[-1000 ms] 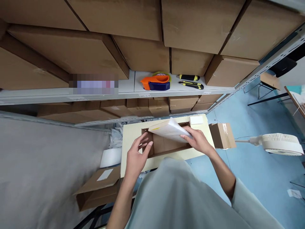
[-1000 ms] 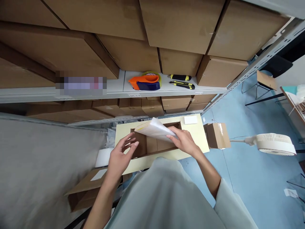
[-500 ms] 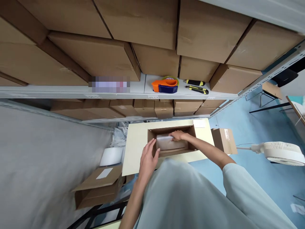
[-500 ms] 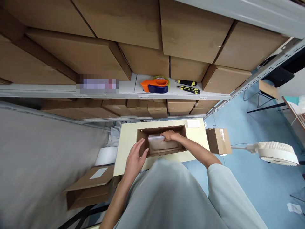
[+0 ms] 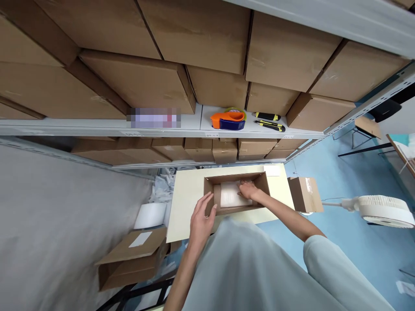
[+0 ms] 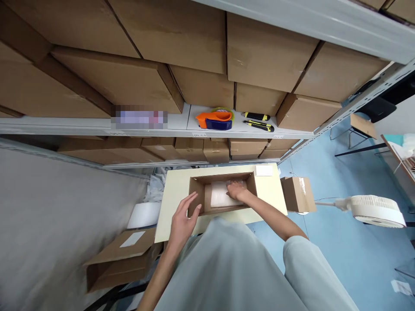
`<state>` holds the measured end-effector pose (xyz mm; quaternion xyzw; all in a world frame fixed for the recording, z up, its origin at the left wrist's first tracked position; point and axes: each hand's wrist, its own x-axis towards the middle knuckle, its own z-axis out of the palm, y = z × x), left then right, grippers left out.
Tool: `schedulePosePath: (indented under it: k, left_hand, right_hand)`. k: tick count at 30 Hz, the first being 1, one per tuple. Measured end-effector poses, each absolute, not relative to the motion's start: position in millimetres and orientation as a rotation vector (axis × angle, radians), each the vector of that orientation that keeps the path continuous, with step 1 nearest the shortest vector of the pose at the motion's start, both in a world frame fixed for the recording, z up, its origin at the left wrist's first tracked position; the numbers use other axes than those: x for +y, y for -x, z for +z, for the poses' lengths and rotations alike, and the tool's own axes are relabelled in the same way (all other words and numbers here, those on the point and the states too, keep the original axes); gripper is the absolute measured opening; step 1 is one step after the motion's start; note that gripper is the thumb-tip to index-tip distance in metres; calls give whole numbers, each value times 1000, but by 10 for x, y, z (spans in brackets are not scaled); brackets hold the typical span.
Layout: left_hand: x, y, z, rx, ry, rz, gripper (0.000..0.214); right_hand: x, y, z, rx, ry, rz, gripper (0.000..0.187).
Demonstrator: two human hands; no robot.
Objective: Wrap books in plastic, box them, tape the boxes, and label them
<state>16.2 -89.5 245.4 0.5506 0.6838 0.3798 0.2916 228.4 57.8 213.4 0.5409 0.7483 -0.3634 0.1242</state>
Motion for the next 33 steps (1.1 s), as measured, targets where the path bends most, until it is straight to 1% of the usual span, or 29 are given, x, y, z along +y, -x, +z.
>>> schedulePosePath:
  k: [3, 6, 10, 13, 16, 21, 25, 28, 31, 33]
  left_hand:
    - [-910, -102, 2514, 1895, -1408, 1107, 41]
    - [-917, -33, 2506, 1966, -1339, 1133, 46]
    - [-905, 6, 2400, 2067, -1303, 915, 55]
    - [-916, -12, 2324, 2102, -1374, 695, 59]
    - [-962, -15, 2287, 2099, -1488, 587, 55]
    - [-1037, 56, 2279, 2127, -1607, 558, 51]
    - [-1005, 56, 2290, 2155, -1636, 488, 52]
    - [-915, -30, 2303, 2093, -1652, 456, 50]
    - [-809, -162, 2317, 1843, -1660, 421, 46]
    - [-757, -235, 2323, 1695, -1621, 325, 50]
  right_hand:
    - [363, -2599, 2433, 2370, -1525, -1057, 41]
    - [212, -2961, 2672, 2668, -1661, -914, 42]
    - [264, -3252, 2705, 2723, -1942, -658, 39]
    - [430, -3291, 2575, 2694, -1992, -638, 35]
    - [599, -3255, 2468, 2668, -1994, -688, 30]
    - [806, -3191, 2441, 2594, -2095, -745, 23]
    - [899, -3147, 2418, 2552, -2173, -806, 21]
    - [914, -3134, 2375, 2561, -2197, -865, 21]
    - [881, -3166, 2314, 2646, -2164, -1077, 25]
    - [834, -3207, 2256, 2685, -2120, -1342, 33]
